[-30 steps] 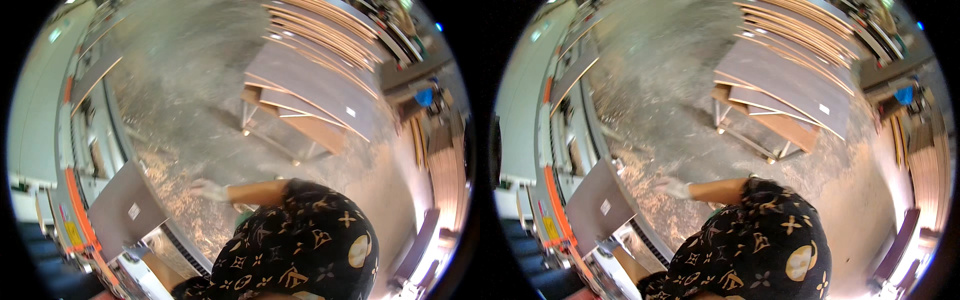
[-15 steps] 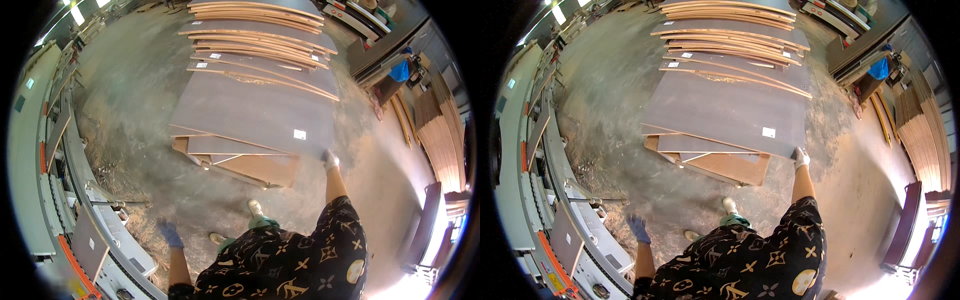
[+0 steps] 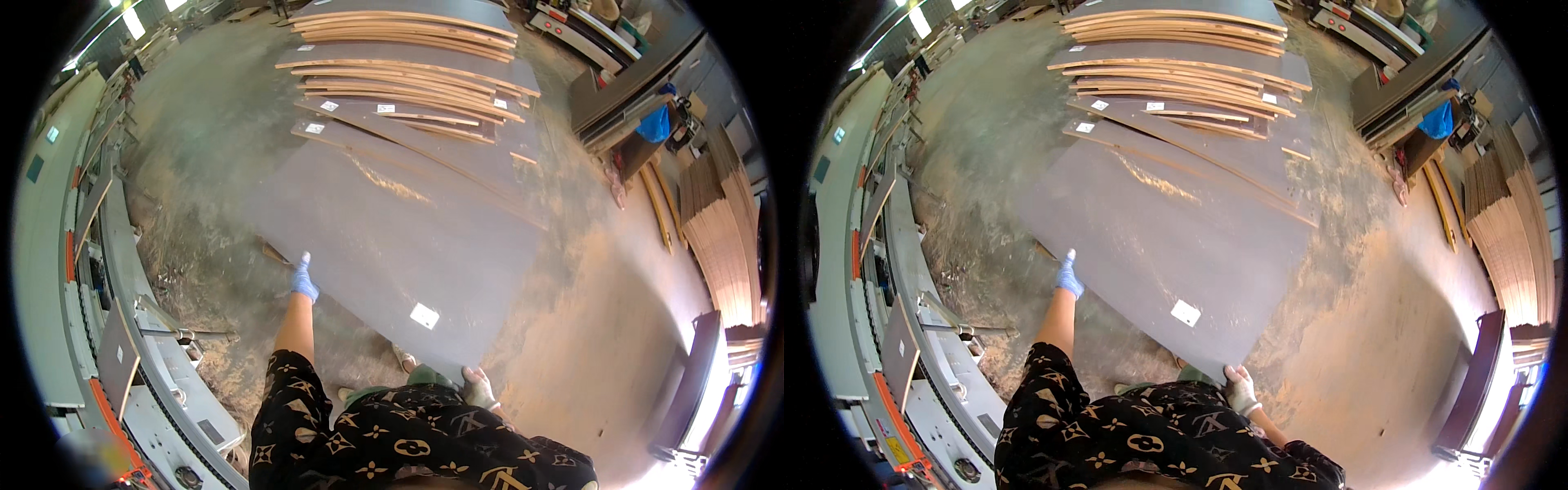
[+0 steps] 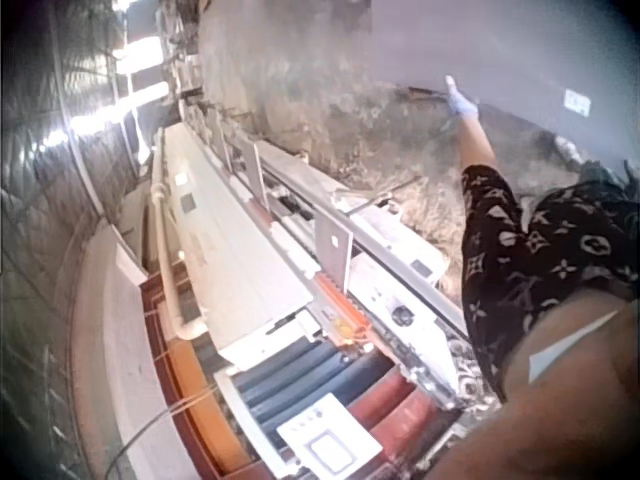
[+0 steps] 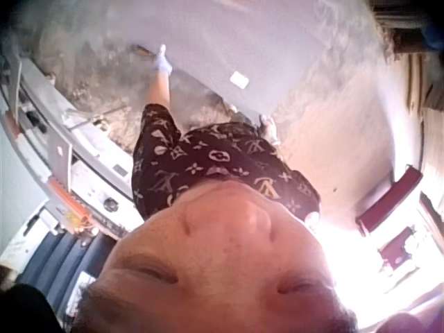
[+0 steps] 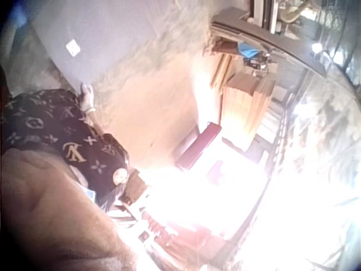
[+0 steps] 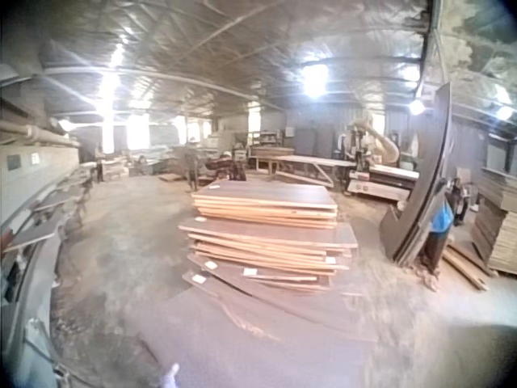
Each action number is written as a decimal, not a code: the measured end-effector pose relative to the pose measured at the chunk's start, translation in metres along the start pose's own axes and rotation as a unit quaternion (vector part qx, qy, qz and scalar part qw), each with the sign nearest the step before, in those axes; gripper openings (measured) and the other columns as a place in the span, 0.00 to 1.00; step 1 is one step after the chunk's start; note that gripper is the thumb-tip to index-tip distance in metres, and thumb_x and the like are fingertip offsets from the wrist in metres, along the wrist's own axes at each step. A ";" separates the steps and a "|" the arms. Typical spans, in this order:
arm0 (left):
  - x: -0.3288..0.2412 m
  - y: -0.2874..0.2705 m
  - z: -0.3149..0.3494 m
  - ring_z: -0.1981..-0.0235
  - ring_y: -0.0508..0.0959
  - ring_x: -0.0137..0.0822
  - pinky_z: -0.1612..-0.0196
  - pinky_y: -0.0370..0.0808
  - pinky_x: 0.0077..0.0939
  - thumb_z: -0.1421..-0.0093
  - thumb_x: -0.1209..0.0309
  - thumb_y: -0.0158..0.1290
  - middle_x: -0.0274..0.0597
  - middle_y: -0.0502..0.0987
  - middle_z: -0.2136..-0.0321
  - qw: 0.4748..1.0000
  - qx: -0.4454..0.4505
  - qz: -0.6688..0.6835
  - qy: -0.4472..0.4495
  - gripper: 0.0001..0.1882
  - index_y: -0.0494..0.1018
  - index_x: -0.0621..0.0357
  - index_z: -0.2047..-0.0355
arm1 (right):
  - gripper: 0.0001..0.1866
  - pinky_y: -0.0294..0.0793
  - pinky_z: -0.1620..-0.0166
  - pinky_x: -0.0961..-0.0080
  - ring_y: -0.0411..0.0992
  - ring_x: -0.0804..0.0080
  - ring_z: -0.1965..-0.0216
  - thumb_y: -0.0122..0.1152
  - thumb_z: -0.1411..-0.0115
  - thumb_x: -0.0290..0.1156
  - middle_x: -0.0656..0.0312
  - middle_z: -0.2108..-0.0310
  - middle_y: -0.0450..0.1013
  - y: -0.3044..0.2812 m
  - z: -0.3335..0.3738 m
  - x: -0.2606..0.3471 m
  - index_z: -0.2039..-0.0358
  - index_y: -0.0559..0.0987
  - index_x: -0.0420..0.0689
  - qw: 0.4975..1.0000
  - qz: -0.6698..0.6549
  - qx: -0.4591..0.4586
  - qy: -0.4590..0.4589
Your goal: The person repeatedly picks up large rectangular wood panels from a stack, carries them to a panel saw, aligns them, and cuts them. After each cut, the person returns the panel to the stack and repeats the process.
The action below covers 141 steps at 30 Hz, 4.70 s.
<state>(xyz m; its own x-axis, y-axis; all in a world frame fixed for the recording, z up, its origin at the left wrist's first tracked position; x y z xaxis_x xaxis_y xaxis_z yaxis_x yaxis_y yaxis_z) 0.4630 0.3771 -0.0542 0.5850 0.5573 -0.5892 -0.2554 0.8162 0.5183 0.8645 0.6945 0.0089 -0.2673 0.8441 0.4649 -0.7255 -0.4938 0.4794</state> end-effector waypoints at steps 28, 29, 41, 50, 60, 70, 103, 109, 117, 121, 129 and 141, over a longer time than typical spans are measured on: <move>0.005 -0.134 0.549 0.67 0.72 0.26 0.72 0.72 0.25 0.47 0.64 0.57 0.33 0.70 0.70 0.943 -0.078 -0.100 0.309 0.18 0.68 0.56 0.59 | 0.20 0.72 0.54 0.74 0.72 0.69 0.60 0.51 0.39 0.41 0.59 0.59 0.73 0.005 0.152 0.067 0.55 0.73 0.37 0.944 0.314 0.073 -0.067; 0.012 -0.152 0.585 0.68 0.72 0.26 0.73 0.72 0.26 0.47 0.64 0.57 0.32 0.71 0.70 0.934 -0.098 -0.088 0.331 0.18 0.68 0.56 0.59 | 0.21 0.72 0.54 0.74 0.72 0.70 0.59 0.51 0.39 0.41 0.59 0.58 0.73 0.014 0.155 0.047 0.54 0.73 0.37 0.935 0.327 0.109 -0.084; 0.193 -0.313 0.785 0.55 0.73 0.33 0.51 0.70 0.27 0.46 0.68 0.57 0.36 0.74 0.58 0.875 -0.270 0.145 0.375 0.22 0.68 0.55 0.50 | 0.18 0.73 0.59 0.72 0.71 0.71 0.64 0.55 0.41 0.44 0.63 0.64 0.73 0.123 0.134 -0.120 0.60 0.76 0.41 0.831 0.446 0.329 -0.053; 0.247 -0.394 0.827 0.55 0.74 0.36 0.50 0.72 0.33 0.44 0.65 0.56 0.39 0.74 0.55 0.781 -0.360 0.280 0.427 0.24 0.66 0.57 0.48 | 0.24 0.72 0.58 0.76 0.70 0.73 0.63 0.64 0.46 0.32 0.64 0.65 0.71 0.138 0.171 -0.238 0.51 0.67 0.40 0.823 0.446 0.352 -0.008; 0.224 -0.454 0.800 0.51 0.72 0.45 0.46 0.68 0.43 0.43 0.59 0.53 0.44 0.73 0.53 0.702 -0.374 0.442 0.415 0.24 0.67 0.56 0.49 | 0.49 0.66 0.49 0.68 0.67 0.68 0.57 0.71 0.54 0.26 0.61 0.59 0.68 0.129 0.197 -0.343 0.38 0.49 0.40 0.841 0.436 0.271 0.170; 0.130 -0.475 0.749 0.47 0.69 0.45 0.42 0.62 0.46 0.39 0.57 0.44 0.42 0.70 0.47 0.754 -0.346 0.436 0.350 0.24 0.65 0.55 0.45 | 0.20 0.67 0.45 0.61 0.67 0.58 0.50 0.46 0.38 0.34 0.51 0.52 0.69 0.237 0.232 -0.326 0.51 0.68 0.32 0.812 0.352 0.408 0.224; 0.132 -0.209 0.410 0.49 0.66 0.39 0.45 0.63 0.29 0.46 0.80 0.53 0.49 0.64 0.47 0.693 -0.659 -0.256 0.144 0.32 0.55 0.63 0.41 | 0.49 0.63 0.44 0.62 0.60 0.57 0.42 0.67 0.62 0.53 0.53 0.45 0.64 0.276 -0.334 0.370 0.40 0.60 0.47 0.375 0.849 -0.242 -0.283; 0.138 -0.180 0.380 0.42 0.61 0.43 0.41 0.60 0.31 0.45 0.80 0.49 0.50 0.57 0.41 0.770 -0.573 -0.158 0.231 0.34 0.50 0.58 0.38 | 0.46 0.65 0.47 0.60 0.67 0.52 0.51 0.73 0.70 0.50 0.47 0.57 0.71 0.309 -0.246 0.299 0.50 0.70 0.40 0.415 0.801 -0.051 -0.430; 0.077 -0.134 0.376 0.47 0.65 0.41 0.50 0.69 0.28 0.46 0.84 0.46 0.46 0.59 0.42 0.789 -0.521 -0.106 0.307 0.34 0.51 0.56 0.39 | 0.39 0.71 0.55 0.68 0.70 0.61 0.61 0.72 0.63 0.31 0.48 0.61 0.70 0.276 -0.205 0.180 0.52 0.63 0.30 0.663 0.669 0.064 -0.331; 0.083 -0.178 0.426 0.47 0.64 0.37 0.48 0.68 0.29 0.46 0.82 0.48 0.44 0.59 0.44 0.780 -0.522 -0.040 0.342 0.35 0.50 0.57 0.38 | 0.35 0.68 0.53 0.70 0.69 0.62 0.59 0.67 0.59 0.35 0.49 0.60 0.70 0.210 -0.152 0.103 0.51 0.64 0.35 0.665 0.667 0.134 -0.308; 0.021 -0.255 0.467 0.42 0.61 0.40 0.42 0.63 0.33 0.42 0.73 0.51 0.46 0.55 0.40 0.837 -0.372 0.012 0.401 0.34 0.49 0.56 0.37 | 0.44 0.69 0.54 0.64 0.68 0.60 0.59 0.73 0.70 0.34 0.51 0.58 0.66 0.173 -0.024 -0.049 0.50 0.63 0.37 0.623 0.657 0.333 -0.263; -0.073 -0.468 0.570 0.66 0.76 0.38 0.63 0.74 0.33 0.44 0.69 0.54 0.45 0.76 0.65 0.661 -0.531 0.280 0.450 0.20 0.66 0.62 0.53 | 0.41 0.69 0.55 0.59 0.68 0.50 0.58 0.73 0.67 0.45 0.47 0.59 0.69 0.348 0.095 -0.259 0.52 0.69 0.40 0.194 0.676 0.663 -0.256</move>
<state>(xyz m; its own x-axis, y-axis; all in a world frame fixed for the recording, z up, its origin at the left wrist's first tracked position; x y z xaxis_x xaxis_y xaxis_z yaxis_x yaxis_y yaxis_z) 0.9783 -0.1322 0.0997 -0.4040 0.2921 -0.8669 -0.9136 -0.1765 0.3663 0.7415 0.2839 0.1260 0.6993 -0.2081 0.6838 0.6808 -0.0976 -0.7259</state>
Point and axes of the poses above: each hand's wrist, its own z-axis away from the middle knuckle, its own y-axis out of the palm, x = y × z, the point moved 3 cm from there along -z, towards the middle knuckle
